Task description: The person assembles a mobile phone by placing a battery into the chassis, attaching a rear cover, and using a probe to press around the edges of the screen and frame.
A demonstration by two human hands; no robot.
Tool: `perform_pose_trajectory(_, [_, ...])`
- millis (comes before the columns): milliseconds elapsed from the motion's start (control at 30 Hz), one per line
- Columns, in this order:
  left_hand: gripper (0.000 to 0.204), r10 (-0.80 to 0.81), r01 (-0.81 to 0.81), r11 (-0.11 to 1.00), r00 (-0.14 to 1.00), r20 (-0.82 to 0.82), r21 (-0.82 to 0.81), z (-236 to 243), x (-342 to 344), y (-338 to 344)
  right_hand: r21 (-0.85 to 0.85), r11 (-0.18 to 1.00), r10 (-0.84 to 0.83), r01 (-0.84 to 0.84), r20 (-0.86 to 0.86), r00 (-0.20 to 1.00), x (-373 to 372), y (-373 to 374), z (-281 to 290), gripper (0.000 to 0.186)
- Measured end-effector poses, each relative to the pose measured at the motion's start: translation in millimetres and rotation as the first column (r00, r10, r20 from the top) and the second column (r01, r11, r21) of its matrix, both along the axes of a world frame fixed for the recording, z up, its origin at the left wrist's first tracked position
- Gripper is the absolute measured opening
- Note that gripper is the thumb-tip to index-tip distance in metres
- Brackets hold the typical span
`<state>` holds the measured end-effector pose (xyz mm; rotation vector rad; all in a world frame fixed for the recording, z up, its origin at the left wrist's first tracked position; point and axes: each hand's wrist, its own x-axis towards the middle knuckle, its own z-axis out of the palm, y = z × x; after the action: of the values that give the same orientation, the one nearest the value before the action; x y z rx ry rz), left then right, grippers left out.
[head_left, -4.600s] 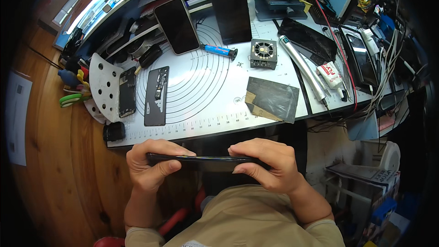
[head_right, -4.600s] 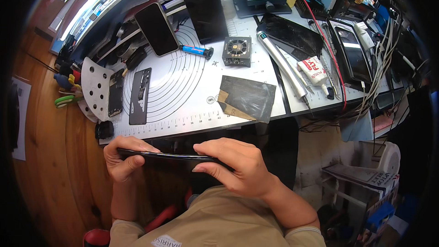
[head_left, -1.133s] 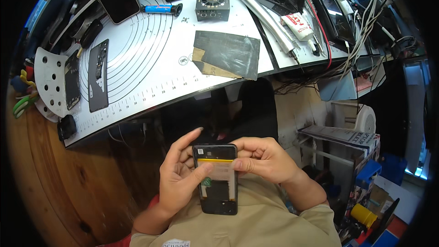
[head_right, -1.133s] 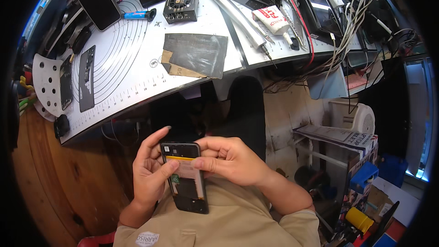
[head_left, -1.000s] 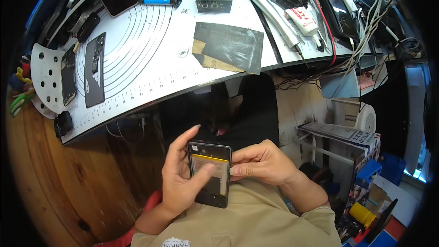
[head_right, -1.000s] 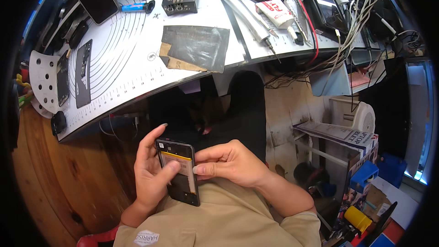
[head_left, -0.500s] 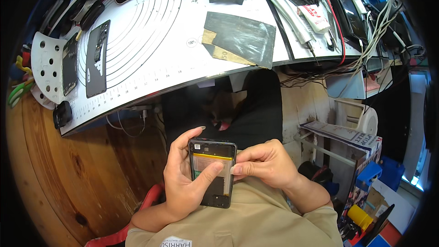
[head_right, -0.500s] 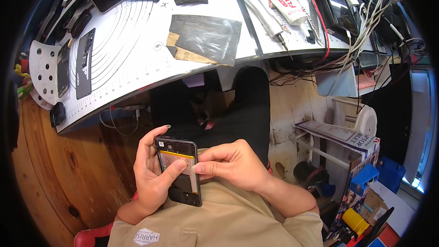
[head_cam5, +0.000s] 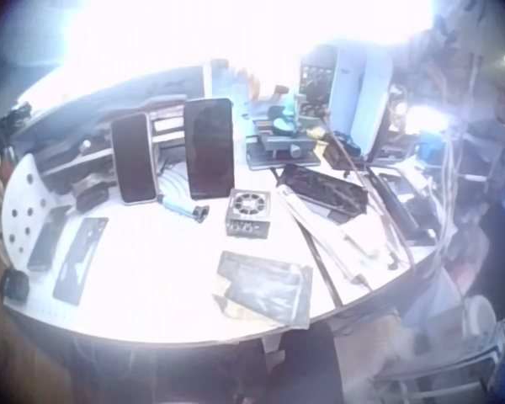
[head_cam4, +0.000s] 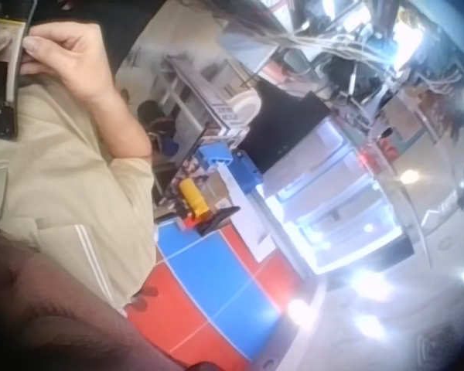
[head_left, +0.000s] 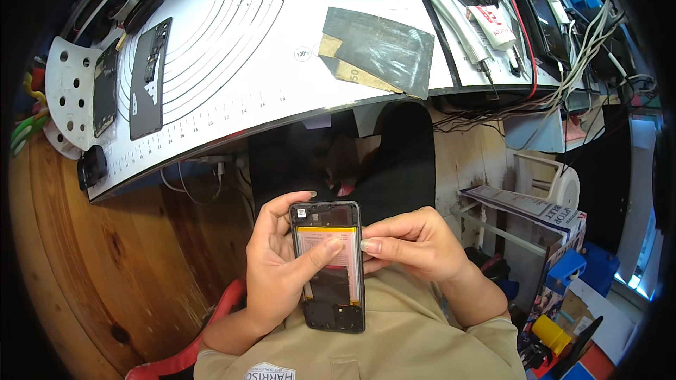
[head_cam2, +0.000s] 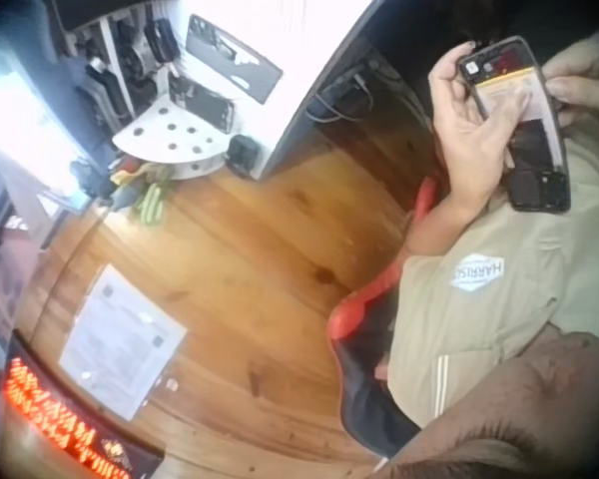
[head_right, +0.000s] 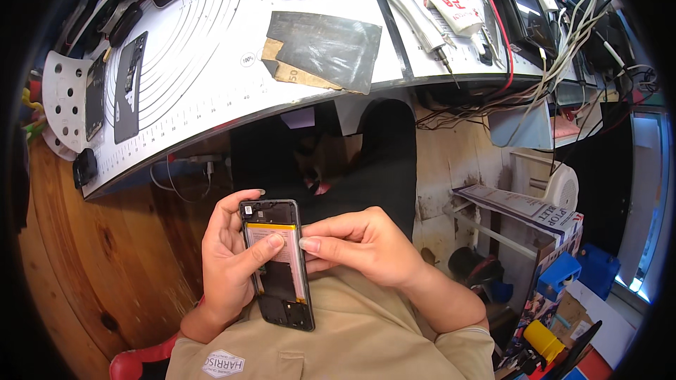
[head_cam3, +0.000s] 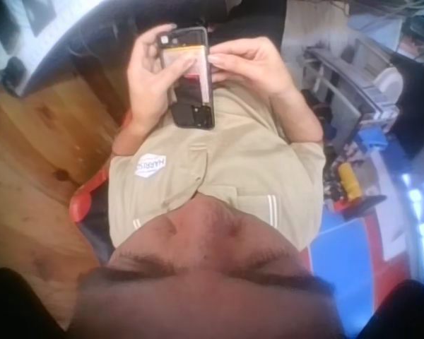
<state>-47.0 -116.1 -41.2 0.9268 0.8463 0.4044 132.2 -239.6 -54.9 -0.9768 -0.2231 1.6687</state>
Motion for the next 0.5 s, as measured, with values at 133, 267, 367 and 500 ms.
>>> perform_pose_trajectory(133, [0.057, 0.011, -0.011, 1.000, 1.000, -0.001, 0.020, 3.9, -0.7, -1.1, 0.001, 1.000, -0.013, 0.013, -0.045, 0.999, -1.3, -0.2, -1.2, 0.027])
perform_pose_trajectory(267, [0.057, 0.003, -0.003, 1.000, 1.000, -0.006, 0.031, 4.9, -1.5, -0.6, 0.000, 1.000, -0.023, 0.023, -0.130, 0.991, -0.6, 0.7, -3.1, 0.026])
perform_pose_trajectory(367, [0.057, -0.013, 0.013, 0.999, 1.000, -0.005, 0.032, 7.1, -1.1, -1.5, -0.028, 0.998, -0.062, 0.059, -0.123, 0.991, -0.3, 3.8, -4.2, 0.023])
perform_pose_trajectory(500, [0.057, -0.035, 0.034, 0.999, 0.999, 0.020, 0.032, 6.8, -2.3, -3.2, 0.009, 1.000, -0.025, 0.026, -0.029, 0.999, 2.2, 5.3, -8.6, 0.019])
